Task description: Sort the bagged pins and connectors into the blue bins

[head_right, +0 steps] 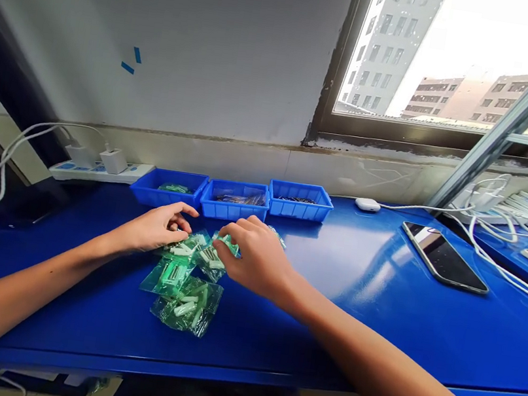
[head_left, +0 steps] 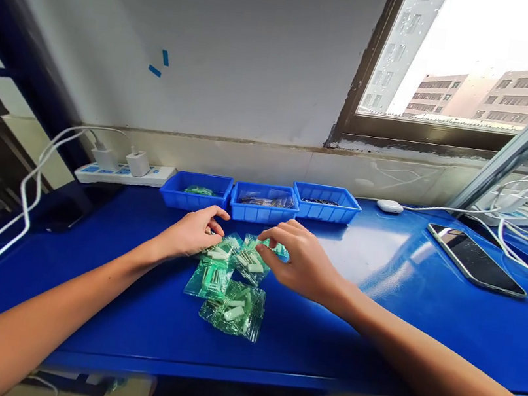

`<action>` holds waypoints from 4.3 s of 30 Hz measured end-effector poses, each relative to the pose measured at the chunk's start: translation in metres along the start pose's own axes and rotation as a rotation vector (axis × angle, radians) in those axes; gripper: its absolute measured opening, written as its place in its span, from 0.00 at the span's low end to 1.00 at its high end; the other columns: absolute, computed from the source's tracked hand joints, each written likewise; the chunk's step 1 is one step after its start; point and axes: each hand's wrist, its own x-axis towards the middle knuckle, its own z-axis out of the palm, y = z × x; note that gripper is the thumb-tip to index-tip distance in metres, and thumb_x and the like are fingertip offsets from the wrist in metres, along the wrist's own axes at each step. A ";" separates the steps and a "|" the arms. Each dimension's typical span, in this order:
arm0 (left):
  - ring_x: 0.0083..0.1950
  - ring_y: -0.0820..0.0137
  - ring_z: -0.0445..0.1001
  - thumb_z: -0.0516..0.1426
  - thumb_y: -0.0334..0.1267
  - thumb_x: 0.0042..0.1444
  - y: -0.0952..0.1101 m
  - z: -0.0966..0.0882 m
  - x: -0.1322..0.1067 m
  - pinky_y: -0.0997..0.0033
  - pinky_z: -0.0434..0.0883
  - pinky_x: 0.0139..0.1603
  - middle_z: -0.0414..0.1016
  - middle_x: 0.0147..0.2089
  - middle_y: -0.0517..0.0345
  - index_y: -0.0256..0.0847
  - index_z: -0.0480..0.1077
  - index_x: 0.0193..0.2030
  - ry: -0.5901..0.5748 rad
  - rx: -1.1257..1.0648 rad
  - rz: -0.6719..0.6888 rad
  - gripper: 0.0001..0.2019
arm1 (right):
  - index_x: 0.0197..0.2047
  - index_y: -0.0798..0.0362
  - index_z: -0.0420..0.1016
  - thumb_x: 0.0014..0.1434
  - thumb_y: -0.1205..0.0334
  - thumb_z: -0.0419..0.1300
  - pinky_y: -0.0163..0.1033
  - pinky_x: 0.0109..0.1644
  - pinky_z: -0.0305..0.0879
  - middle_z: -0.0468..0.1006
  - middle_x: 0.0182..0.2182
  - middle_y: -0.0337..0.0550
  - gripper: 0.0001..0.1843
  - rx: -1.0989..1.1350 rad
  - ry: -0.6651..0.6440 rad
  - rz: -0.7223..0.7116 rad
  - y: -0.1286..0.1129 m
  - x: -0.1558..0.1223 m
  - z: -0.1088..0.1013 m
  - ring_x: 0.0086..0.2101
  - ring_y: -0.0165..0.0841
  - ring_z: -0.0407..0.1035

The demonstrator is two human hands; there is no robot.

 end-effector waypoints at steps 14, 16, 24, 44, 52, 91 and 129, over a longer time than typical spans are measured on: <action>0.35 0.73 0.67 0.53 0.24 0.58 0.051 0.026 -0.051 0.73 0.66 0.36 0.70 0.33 0.59 0.40 0.63 0.38 0.425 0.292 1.019 0.07 | 0.21 0.53 0.58 0.63 0.49 0.45 0.34 0.28 0.50 0.58 0.20 0.34 0.23 0.651 -0.092 0.363 -0.033 0.000 -0.009 0.23 0.26 0.52; 0.35 0.71 0.67 0.53 0.25 0.58 0.051 0.029 -0.051 0.70 0.65 0.37 0.71 0.33 0.58 0.40 0.64 0.38 0.420 0.329 1.034 0.06 | 0.19 0.52 0.53 0.60 0.52 0.50 0.33 0.25 0.46 0.53 0.18 0.32 0.21 0.640 -0.067 0.393 -0.033 0.001 -0.009 0.22 0.24 0.49; 0.36 0.66 0.69 0.47 0.54 0.61 0.051 0.020 -0.044 0.68 0.66 0.37 0.73 0.34 0.54 0.39 0.69 0.37 -0.011 -0.156 0.336 0.20 | 0.35 0.53 0.74 0.57 0.69 0.51 0.34 0.30 0.60 0.71 0.26 0.40 0.10 0.192 0.328 0.024 -0.012 -0.002 0.000 0.26 0.28 0.63; 0.30 0.73 0.70 0.52 0.39 0.59 0.041 0.019 -0.042 0.73 0.68 0.33 0.72 0.31 0.57 0.41 0.69 0.35 0.228 0.212 0.668 0.07 | 0.25 0.54 0.72 0.62 0.45 0.47 0.36 0.30 0.61 0.68 0.26 0.40 0.26 0.554 -0.025 0.472 -0.016 0.003 -0.003 0.28 0.30 0.63; 0.33 0.70 0.70 0.60 0.46 0.52 0.050 0.018 -0.048 0.71 0.70 0.35 0.72 0.32 0.56 0.41 0.66 0.24 0.202 0.083 0.626 0.13 | 0.22 0.52 0.59 0.57 0.51 0.53 0.33 0.21 0.44 0.52 0.18 0.31 0.18 0.729 0.134 0.522 -0.007 0.007 -0.006 0.20 0.24 0.47; 0.27 0.73 0.62 0.50 0.59 0.56 0.057 0.019 -0.042 0.68 0.69 0.33 0.65 0.27 0.57 0.37 0.70 0.29 -0.114 -0.738 -0.018 0.24 | 0.42 0.54 0.77 0.60 0.69 0.49 0.33 0.26 0.55 0.70 0.22 0.39 0.15 0.197 0.306 -0.060 -0.011 -0.006 0.006 0.22 0.27 0.60; 0.32 0.72 0.71 0.50 0.40 0.60 0.036 0.003 -0.030 0.75 0.64 0.32 0.75 0.32 0.60 0.40 0.70 0.39 0.041 0.438 0.548 0.10 | 0.44 0.56 0.73 0.63 0.62 0.53 0.43 0.48 0.61 0.76 0.37 0.48 0.10 -0.175 -0.283 0.043 0.010 -0.001 0.005 0.41 0.37 0.67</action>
